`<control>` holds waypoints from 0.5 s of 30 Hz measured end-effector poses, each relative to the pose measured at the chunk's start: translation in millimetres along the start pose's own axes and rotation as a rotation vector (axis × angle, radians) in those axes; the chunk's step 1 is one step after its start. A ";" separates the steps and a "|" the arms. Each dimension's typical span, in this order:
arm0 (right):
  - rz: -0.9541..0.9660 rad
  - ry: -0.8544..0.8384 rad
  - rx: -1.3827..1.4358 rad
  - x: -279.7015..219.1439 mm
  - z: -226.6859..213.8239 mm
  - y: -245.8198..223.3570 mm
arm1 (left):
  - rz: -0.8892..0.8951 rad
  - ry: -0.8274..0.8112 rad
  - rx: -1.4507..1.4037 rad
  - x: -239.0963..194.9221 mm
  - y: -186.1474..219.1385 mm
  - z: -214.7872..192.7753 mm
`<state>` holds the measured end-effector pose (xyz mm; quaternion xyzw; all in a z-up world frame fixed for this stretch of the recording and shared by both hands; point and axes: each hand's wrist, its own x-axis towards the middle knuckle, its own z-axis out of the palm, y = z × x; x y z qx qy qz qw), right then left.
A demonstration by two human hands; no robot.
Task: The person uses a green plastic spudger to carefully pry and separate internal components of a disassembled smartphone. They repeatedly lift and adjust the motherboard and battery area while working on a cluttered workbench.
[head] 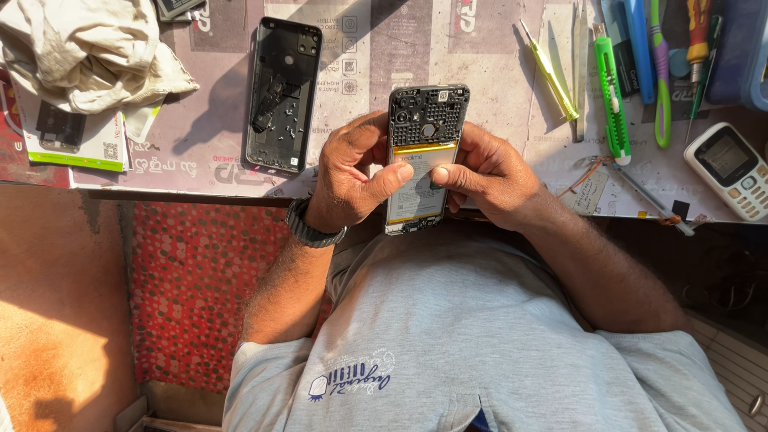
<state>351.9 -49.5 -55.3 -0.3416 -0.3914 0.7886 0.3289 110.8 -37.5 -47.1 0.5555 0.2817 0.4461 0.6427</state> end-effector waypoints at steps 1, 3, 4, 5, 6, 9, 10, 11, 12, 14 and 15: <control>0.010 0.004 0.006 -0.1 0.2 0.1 | 0.006 -0.002 0.007 -0.3 -0.3 -0.2; 0.032 0.010 0.018 0.1 0.0 0.4 | 0.019 -0.005 0.021 -0.8 -1.2 -0.8; 0.035 0.008 0.024 -0.2 -0.2 1.0 | 0.018 -0.007 0.021 -1.4 -1.8 -1.3; 0.038 0.007 0.031 -0.2 -0.6 1.8 | 0.017 -0.009 0.021 -2.0 -2.3 -1.8; 0.041 0.006 0.038 -0.4 -1.0 2.6 | 0.016 -0.012 0.020 -2.5 -2.7 -2.4; 0.032 -0.007 0.046 -0.2 -2.0 4.7 | -0.021 -0.011 0.013 -4.1 -2.4 -2.8; 0.040 -0.001 0.046 -0.4 -2.4 5.3 | -0.008 -0.019 0.018 -4.1 -2.3 -2.9; 0.049 0.005 0.045 -0.6 -2.9 5.8 | 0.005 -0.027 0.022 -3.9 -2.3 -3.0; 0.059 0.011 0.045 -0.9 -3.1 6.4 | 0.017 -0.035 0.026 -3.9 -2.0 -3.0; 0.046 0.011 0.016 -0.9 -3.4 7.2 | 0.013 -0.027 0.039 -3.6 -1.1 -2.9; 0.039 0.012 0.002 -0.5 -3.4 7.4 | 0.011 -0.023 0.045 -3.2 -0.5 -2.9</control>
